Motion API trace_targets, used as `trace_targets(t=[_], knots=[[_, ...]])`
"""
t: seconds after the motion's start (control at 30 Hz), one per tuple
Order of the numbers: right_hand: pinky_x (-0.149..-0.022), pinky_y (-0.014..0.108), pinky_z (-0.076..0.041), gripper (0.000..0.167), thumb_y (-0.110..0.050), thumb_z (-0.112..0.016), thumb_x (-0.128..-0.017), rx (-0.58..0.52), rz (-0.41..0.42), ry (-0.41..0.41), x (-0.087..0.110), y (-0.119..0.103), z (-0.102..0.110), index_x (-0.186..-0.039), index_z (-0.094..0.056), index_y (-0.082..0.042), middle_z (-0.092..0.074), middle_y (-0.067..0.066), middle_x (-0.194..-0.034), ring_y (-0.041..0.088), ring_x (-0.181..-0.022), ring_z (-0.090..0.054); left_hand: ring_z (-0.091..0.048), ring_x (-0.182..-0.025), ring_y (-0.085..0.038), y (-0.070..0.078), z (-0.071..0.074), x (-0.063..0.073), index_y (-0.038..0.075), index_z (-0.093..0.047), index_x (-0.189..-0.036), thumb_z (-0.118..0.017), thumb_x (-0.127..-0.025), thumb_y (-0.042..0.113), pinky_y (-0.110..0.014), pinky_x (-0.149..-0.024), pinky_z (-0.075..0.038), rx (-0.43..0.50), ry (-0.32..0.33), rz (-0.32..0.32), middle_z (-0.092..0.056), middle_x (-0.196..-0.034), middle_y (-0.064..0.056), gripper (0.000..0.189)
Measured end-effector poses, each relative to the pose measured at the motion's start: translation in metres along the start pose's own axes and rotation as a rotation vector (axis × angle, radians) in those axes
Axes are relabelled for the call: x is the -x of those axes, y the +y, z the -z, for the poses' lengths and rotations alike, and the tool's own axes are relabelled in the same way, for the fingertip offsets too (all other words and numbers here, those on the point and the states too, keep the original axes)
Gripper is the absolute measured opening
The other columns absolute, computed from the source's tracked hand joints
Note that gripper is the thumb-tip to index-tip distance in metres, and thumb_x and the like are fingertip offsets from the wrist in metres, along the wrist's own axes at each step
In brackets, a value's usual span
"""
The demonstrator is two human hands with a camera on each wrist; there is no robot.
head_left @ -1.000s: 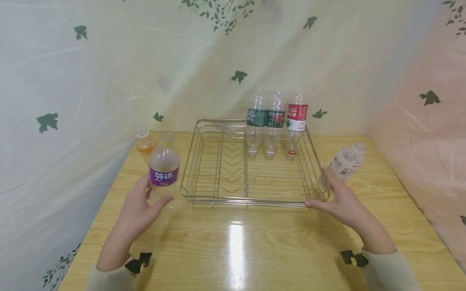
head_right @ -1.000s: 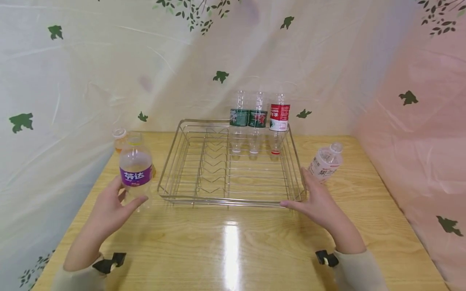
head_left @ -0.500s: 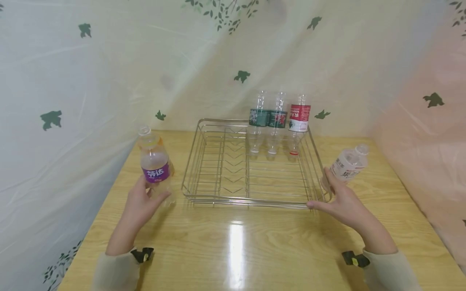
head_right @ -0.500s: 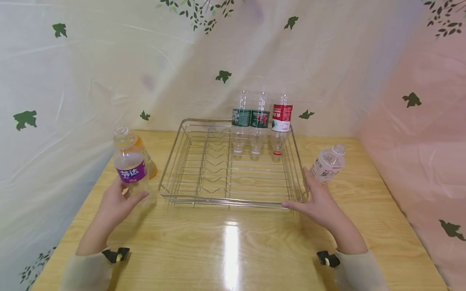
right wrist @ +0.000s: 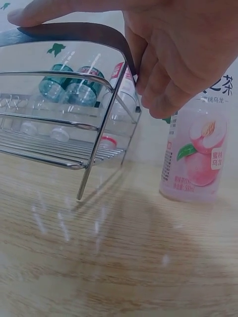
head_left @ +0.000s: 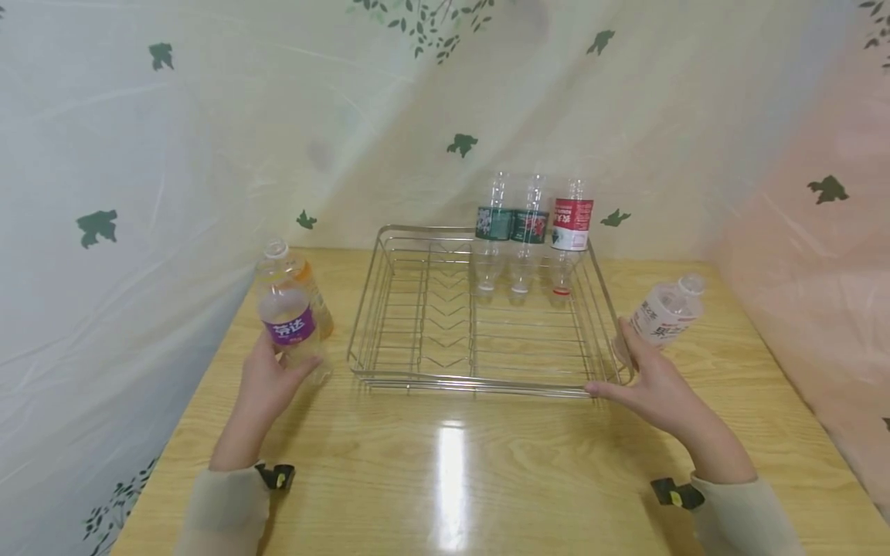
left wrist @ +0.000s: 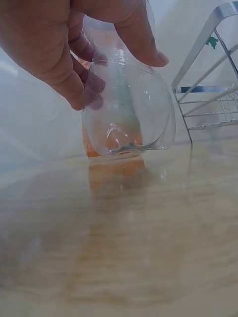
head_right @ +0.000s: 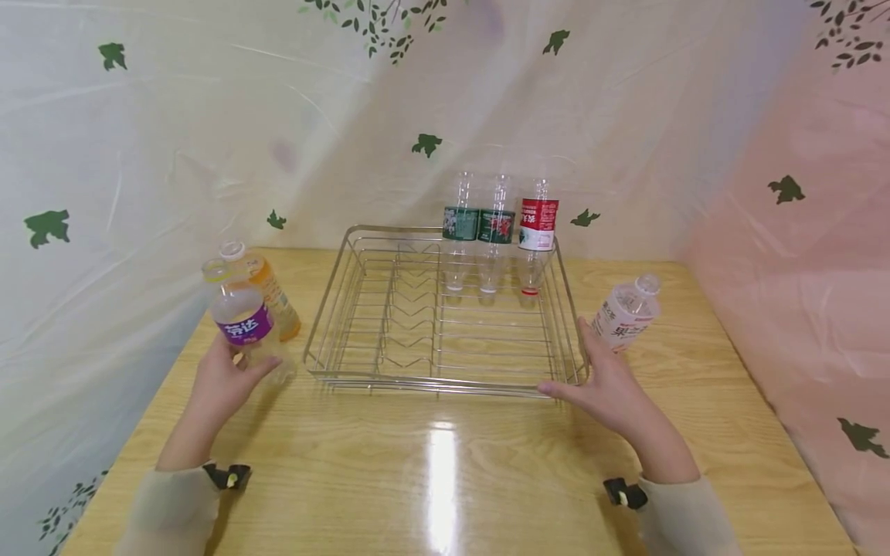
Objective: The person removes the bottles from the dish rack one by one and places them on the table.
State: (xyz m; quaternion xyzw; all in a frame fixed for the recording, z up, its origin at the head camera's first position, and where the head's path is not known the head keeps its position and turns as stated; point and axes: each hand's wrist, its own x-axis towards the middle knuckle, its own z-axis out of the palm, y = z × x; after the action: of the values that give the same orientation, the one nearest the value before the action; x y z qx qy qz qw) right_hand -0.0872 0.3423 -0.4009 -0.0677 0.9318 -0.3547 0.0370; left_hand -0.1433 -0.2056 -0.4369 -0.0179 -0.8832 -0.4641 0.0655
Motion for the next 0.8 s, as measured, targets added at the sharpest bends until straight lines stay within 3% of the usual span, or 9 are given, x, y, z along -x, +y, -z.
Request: trace_targets(t=[0.53, 0.8], knots=[[-0.106, 0.072, -0.031, 0.12, -0.048, -0.082, -0.085, 0.008, 0.0, -0.006, -0.0033, 0.0018, 0.0003, -0.163, -0.003, -0.004, -0.012, 0.029, -0.163, 0.059, -0.136, -0.031, -0.046, -0.13, -0.05, -0.0032, -0.0015, -0.0058, -0.005, -0.037, -0.146, -0.082, -0.087, 0.011, -0.064, -0.106, -0.04, 0.009, 0.029, 0.033, -0.048, -0.142, -0.033, 0.076], [-0.108, 0.074, -0.026, 0.118, -0.045, -0.082, -0.085, 0.011, 0.015, 0.006, -0.0026, 0.0027, -0.0012, -0.162, -0.005, -0.002, -0.012, 0.031, -0.163, 0.058, -0.141, -0.023, -0.046, -0.129, -0.052, -0.0038, -0.0032, -0.0064, -0.009, -0.039, -0.143, -0.083, -0.086, 0.013, -0.066, -0.106, -0.038, -0.054, 0.02, 0.042, -0.05, -0.138, -0.036, 0.076]])
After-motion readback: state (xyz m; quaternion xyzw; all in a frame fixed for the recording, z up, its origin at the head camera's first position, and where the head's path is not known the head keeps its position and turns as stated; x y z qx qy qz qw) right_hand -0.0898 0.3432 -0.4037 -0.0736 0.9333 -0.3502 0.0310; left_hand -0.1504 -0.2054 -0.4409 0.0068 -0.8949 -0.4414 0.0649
